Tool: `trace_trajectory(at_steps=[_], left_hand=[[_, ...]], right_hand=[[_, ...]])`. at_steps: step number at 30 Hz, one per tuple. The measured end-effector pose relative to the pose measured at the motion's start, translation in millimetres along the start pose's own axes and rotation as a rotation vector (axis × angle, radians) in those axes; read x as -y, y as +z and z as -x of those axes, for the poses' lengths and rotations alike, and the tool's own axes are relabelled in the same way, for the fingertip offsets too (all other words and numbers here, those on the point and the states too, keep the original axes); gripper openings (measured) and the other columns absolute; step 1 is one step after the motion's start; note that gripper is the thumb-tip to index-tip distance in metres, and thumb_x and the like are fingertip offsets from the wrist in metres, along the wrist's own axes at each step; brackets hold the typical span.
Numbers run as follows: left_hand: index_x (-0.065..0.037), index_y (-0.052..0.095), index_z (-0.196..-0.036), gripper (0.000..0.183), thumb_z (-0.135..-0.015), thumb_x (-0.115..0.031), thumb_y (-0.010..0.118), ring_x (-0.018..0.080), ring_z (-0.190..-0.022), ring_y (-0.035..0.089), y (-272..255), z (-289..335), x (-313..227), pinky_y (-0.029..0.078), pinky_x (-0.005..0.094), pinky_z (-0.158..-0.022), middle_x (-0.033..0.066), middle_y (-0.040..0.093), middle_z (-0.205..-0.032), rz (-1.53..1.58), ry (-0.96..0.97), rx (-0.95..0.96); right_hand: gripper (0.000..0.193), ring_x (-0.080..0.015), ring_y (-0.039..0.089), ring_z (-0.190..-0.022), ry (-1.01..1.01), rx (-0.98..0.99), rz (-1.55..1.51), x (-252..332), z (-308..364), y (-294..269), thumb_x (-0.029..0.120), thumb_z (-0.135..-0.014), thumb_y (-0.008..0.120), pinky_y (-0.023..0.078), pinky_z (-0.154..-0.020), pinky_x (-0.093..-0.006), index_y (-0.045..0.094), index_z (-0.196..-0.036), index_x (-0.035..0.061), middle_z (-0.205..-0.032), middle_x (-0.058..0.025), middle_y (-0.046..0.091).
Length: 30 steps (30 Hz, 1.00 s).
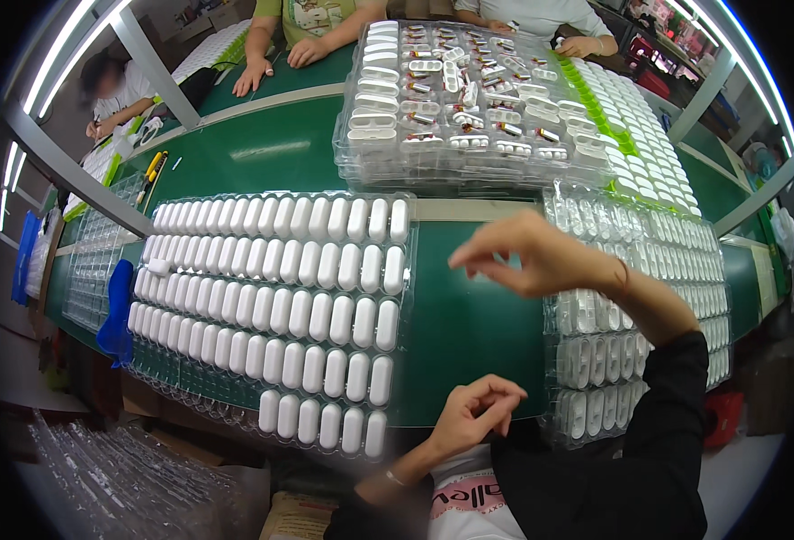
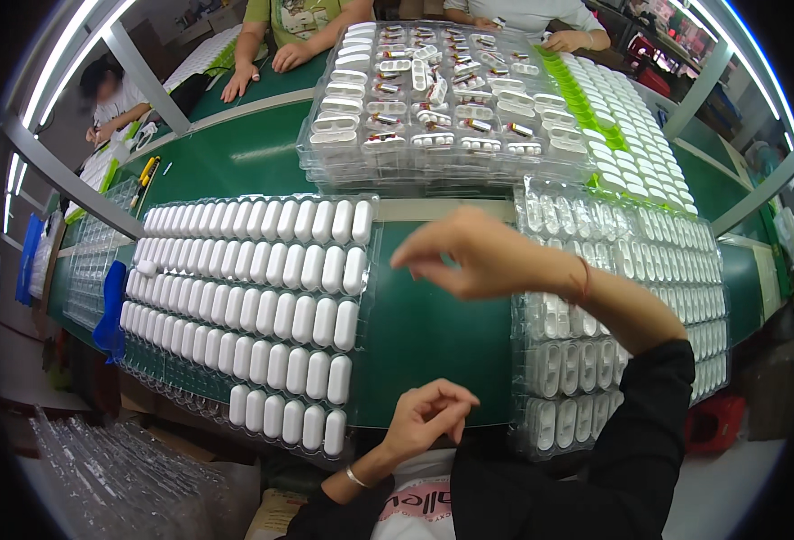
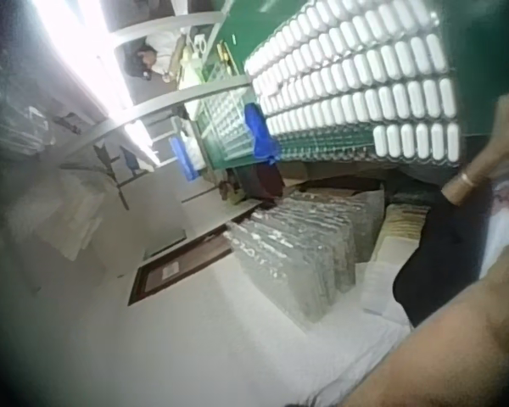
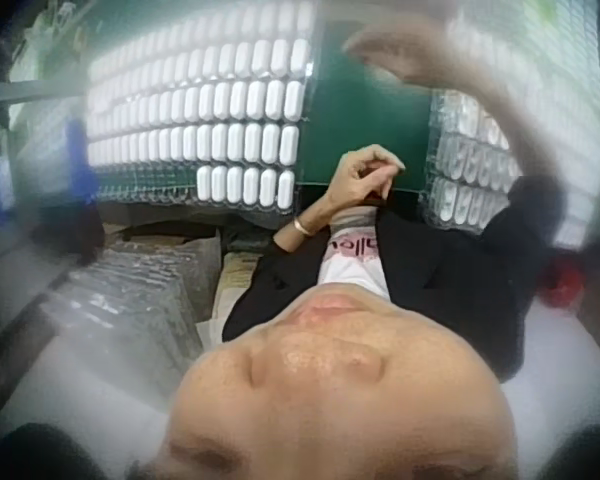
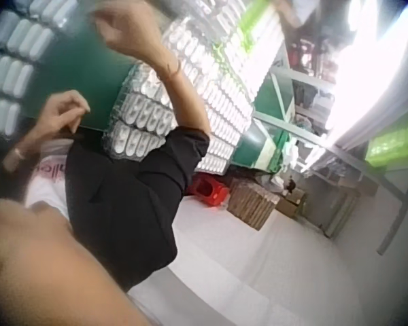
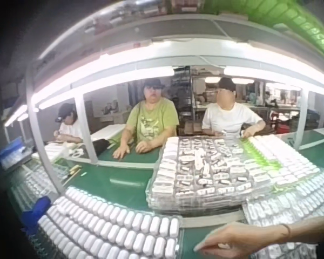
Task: The person assembles white wireless earbuds by hand on a green factory table. They repeatedly pick up a white charging case, insert a small white earbud into it, close the case, and place it into a clear plastic tray. The process is repeated for multiple units throughout the clip.
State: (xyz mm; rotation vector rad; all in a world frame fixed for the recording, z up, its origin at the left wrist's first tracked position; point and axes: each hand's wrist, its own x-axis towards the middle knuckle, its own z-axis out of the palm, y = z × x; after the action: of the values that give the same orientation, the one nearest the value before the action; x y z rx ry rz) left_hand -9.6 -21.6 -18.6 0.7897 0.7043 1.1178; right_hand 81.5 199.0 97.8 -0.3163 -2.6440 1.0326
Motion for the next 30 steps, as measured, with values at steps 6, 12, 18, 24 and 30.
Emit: trace_trajectory(at_steps=[6, 12, 18, 24, 30], left_hand=[[0.004, 0.055, -0.129, 0.039, -0.099, -0.021, 0.052, 0.0333, -0.125, 0.054, 72.5, 29.8, -42.7, 0.043, 0.0409, -0.104, 0.0223, 0.055, -0.134, -0.209, 0.275, 0.914], [0.001, 0.061, -0.089, 0.022, -0.096, -0.019, 0.058, 0.0294, -0.083, 0.064, 71.0, 57.2, -76.6, 0.053, 0.0356, -0.07, 0.0151, 0.063, -0.093, -0.417, 0.649, 0.797], [0.007, 0.06, -0.113, 0.031, -0.096, -0.018, 0.053, 0.0341, -0.098, 0.065, 82.8, 61.3, -56.4, 0.053, 0.0395, -0.081, 0.0216, 0.064, -0.112, -0.494, 0.556, 0.8], [0.007, 0.061, -0.11, 0.03, -0.095, -0.018, 0.052, 0.034, -0.097, 0.065, 134.3, 28.6, 3.8, 0.053, 0.0403, -0.078, 0.0214, 0.064, -0.11, -0.348, 0.663, 0.832], [0.007, 0.061, -0.107, 0.03, -0.095, -0.018, 0.051, 0.034, -0.095, 0.065, 117.4, 28.7, 27.2, 0.053, 0.041, -0.076, 0.0211, 0.064, -0.108, -0.401, 0.699, 0.842]], right_hand=[[0.019, -0.0278, 0.065, -0.075, -0.053, 0.076, 0.128, 32.9, 77.2, 34.4, 0.007, -0.084, 0.068, 0.052, -0.063, -0.0367, 0.069, -0.103, 0.0061, -0.082, -0.0085, 0.066], [0.019, -0.0276, 0.065, -0.076, -0.035, 0.049, 0.178, 49.7, 90.3, 29.4, 0.007, -0.085, 0.067, 0.053, -0.064, -0.0369, 0.069, -0.104, 0.0069, -0.083, -0.0086, 0.066], [0.018, -0.0283, 0.066, -0.079, -0.02, 0.131, 0.244, 55.5, 98.3, 28.6, 0.009, -0.087, 0.065, 0.053, -0.066, -0.0382, 0.069, -0.104, 0.0072, -0.085, -0.0087, 0.067], [0.027, -0.0272, 0.065, -0.079, -0.126, 0.207, 0.227, 58.0, 78.6, 40.6, 0.001, -0.083, 0.067, 0.053, -0.065, -0.0364, 0.068, -0.109, 0.0086, -0.086, -0.0084, 0.066], [0.019, -0.0278, 0.066, -0.082, -0.092, 0.27, 0.224, 62.7, 77.6, 47.4, 0.006, -0.085, 0.064, 0.054, -0.067, -0.038, 0.068, -0.104, 0.0058, -0.086, -0.0084, 0.066]])
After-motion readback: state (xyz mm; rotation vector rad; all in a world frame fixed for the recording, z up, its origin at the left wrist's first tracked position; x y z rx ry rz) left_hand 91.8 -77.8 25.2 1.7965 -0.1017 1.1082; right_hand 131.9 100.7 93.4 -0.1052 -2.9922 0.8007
